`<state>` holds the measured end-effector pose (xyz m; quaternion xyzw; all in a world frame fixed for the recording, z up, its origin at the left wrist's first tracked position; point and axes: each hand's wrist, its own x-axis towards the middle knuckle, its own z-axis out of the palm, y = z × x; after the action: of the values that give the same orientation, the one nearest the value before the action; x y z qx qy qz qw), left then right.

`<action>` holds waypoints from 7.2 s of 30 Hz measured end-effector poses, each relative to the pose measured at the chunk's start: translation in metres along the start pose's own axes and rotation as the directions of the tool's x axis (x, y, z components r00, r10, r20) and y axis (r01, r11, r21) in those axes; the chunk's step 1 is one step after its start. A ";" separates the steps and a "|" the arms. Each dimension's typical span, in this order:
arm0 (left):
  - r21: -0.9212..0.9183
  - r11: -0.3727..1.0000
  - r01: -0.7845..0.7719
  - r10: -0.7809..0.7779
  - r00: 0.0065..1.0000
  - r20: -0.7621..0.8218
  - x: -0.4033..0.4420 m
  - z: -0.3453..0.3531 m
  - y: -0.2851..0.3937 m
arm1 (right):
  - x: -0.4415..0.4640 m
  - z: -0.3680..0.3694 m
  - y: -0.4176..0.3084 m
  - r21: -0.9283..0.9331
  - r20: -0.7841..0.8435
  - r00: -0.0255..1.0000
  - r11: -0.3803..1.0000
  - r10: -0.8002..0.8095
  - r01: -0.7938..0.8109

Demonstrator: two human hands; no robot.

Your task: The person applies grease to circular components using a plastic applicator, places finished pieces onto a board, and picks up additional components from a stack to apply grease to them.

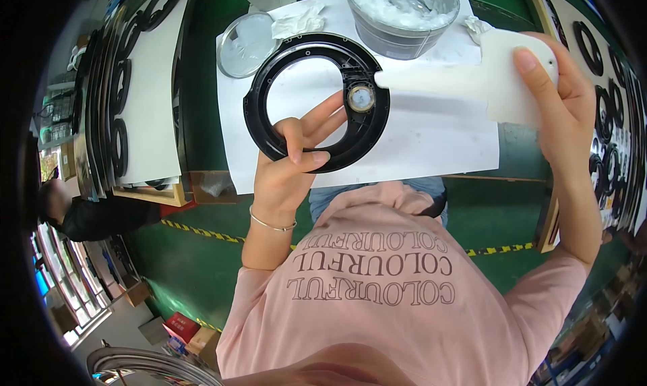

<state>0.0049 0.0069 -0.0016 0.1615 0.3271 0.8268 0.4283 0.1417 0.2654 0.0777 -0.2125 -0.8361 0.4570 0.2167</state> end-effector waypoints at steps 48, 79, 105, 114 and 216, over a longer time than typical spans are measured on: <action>0.015 0.999 0.039 -0.039 0.999 -0.025 -0.001 0.000 0.001 | 0.014 0.020 -0.012 0.130 0.181 0.982 0.989 0.051 -0.075; 0.044 0.999 0.021 -0.019 0.999 -0.041 -0.001 0.003 0.000 | 0.004 0.014 -0.026 -0.068 0.216 0.969 0.988 -0.122 0.140; 0.121 0.990 -0.071 0.078 0.995 -0.057 -0.003 0.003 0.001 | -0.009 0.024 -0.037 -0.165 0.446 0.612 0.612 -0.653 0.773; 0.260 0.951 -0.168 0.182 0.983 -0.030 -0.001 -0.001 -0.005 | -0.015 0.024 -0.038 -0.266 0.431 0.706 0.669 -0.562 0.694; -0.098 0.995 -0.025 0.015 0.995 -0.097 -0.013 -0.008 0.016 | -0.009 0.013 0.020 0.387 -0.129 0.989 0.922 0.070 -0.015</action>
<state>-0.0010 -0.0136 0.0033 0.1034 0.3043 0.8530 0.4113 0.1449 0.2619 0.0527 -0.2157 -0.7079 0.6008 0.3024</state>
